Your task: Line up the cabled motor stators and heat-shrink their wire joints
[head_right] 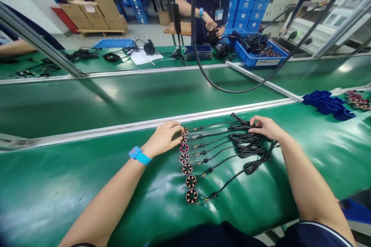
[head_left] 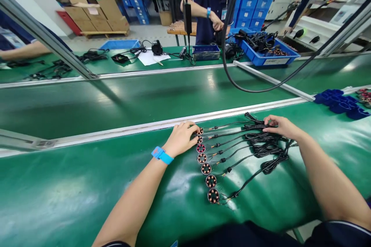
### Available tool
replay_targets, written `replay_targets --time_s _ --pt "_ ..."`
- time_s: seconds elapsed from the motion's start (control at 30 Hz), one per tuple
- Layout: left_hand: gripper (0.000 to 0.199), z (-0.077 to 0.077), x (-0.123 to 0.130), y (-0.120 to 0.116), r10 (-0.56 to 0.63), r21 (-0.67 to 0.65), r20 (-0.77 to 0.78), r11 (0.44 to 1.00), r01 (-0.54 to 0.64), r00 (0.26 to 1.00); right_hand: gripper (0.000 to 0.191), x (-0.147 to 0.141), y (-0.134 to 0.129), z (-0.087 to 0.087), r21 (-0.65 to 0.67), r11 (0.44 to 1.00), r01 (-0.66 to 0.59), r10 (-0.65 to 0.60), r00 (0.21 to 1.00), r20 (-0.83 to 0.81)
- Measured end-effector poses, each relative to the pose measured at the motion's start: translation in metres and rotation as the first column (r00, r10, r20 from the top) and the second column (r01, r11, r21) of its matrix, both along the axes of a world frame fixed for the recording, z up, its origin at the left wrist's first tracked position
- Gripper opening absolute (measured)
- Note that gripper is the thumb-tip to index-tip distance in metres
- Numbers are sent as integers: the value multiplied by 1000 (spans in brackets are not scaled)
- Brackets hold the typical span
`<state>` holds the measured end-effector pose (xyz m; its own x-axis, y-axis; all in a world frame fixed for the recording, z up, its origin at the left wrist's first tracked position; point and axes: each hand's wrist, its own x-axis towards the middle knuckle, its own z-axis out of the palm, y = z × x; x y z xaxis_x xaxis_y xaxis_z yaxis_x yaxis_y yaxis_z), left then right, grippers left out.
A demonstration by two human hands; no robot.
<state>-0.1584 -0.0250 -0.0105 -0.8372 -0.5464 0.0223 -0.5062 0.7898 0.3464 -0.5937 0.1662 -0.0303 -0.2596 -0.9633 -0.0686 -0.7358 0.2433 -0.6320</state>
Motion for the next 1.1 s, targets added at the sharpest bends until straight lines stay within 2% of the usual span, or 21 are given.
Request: replay_targets --time_s 0.1,0.2,0.3,0.43,0.5,0.6,0.73,0.8,1.1 --pt "22 -2 -3 1 -4 -2 -15 1000 4 1000 61 9 9 -3 -29 999 17 -16 999 31" --pt "26 -2 0 7 22 -14 -37 1000 -22 999 60 18 8 -2 -66 997 40 -42 998 -36" --pt "31 -4 17 19 93 -30 -70 995 -96 993 64 22 4 1 -62 998 -25 19 995 -100" --pt "31 -8 47 43 237 -77 -164 965 -251 958 58 19 1 1 -40 992 -120 113 982 -153" --pt "28 -10 52 54 249 -135 -194 951 -277 949 56 18 1 0 -55 989 -135 125 979 -160" --pt "33 -12 38 61 197 -212 -170 950 -231 966 55 18 0 0 -77 987 -143 128 977 -169" --pt "37 -16 4 59 114 -270 -113 953 -140 987 58 17 -2 -3 -111 985 -132 113 980 -165" --pt "36 -18 -6 58 89 -294 -87 949 -111 992 58 16 -3 -5 -118 984 -134 113 980 -167" --pt "34 -20 7 63 142 -341 -49 928 -150 989 54 12 -5 -9 -134 979 -156 134 978 -161"
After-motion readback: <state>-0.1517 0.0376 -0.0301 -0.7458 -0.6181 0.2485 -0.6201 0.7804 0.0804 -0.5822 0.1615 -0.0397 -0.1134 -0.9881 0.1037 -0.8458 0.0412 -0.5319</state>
